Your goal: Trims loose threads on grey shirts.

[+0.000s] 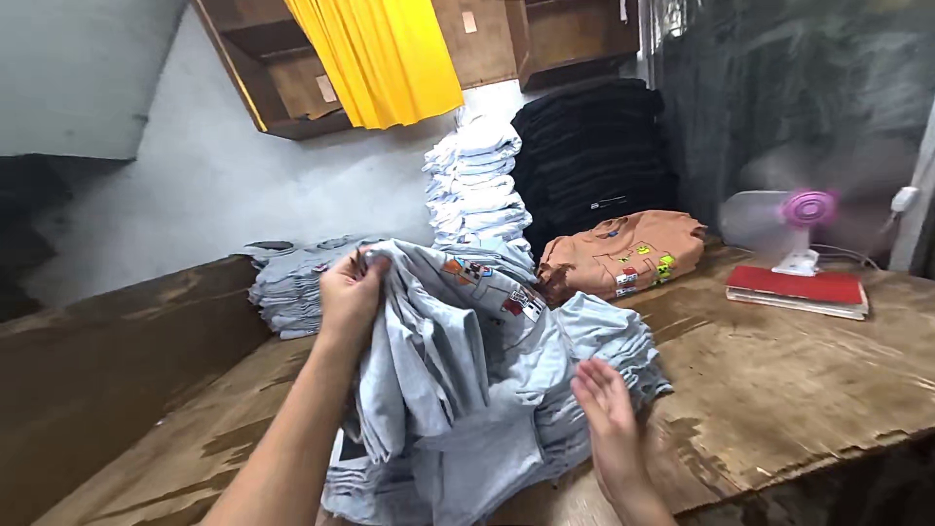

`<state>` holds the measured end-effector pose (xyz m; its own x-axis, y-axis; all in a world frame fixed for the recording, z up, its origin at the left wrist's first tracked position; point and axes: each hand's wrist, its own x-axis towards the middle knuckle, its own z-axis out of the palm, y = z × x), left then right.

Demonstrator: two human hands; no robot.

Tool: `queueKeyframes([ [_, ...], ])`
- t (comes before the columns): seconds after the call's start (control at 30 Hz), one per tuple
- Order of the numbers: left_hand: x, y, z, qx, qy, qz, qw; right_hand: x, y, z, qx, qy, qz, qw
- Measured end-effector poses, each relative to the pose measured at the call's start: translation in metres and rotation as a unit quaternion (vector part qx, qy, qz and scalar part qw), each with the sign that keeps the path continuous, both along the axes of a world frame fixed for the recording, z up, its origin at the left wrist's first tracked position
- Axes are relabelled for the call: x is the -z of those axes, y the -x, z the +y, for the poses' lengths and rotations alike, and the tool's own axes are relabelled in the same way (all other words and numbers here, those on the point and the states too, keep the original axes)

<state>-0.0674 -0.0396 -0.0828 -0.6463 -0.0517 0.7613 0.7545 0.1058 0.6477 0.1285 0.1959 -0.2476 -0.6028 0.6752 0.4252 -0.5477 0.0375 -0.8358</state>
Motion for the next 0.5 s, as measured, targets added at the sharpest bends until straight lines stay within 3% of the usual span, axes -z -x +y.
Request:
queueKeyframes([
  [0.13, -0.049, -0.009, -0.050, -0.050, -0.043, 0.008, 0.998, -0.037, 0.062, -0.022, -0.024, 0.207, -0.060, 0.976],
  [0.23, -0.092, -0.029, -0.096, -0.107, -0.042, 0.016, 0.993, -0.053, 0.080, -0.060, -0.072, 0.227, -0.093, 0.967],
  [0.37, -0.123, -0.042, -0.175, -0.121, 0.005, 0.048, 0.991, -0.094, 0.111, -0.090, -0.133, 0.077, -0.039, 0.987],
  [0.43, -0.113, -0.046, -0.222, -0.105, 0.033, 0.070, 0.991, -0.123, 0.140, -0.089, -0.113, -0.034, 0.014, 0.993],
  [0.5, -0.081, -0.035, -0.277, -0.083, 0.048, 0.088, 0.991, -0.158, 0.169, -0.090, -0.048, -0.168, 0.079, 0.981],
])
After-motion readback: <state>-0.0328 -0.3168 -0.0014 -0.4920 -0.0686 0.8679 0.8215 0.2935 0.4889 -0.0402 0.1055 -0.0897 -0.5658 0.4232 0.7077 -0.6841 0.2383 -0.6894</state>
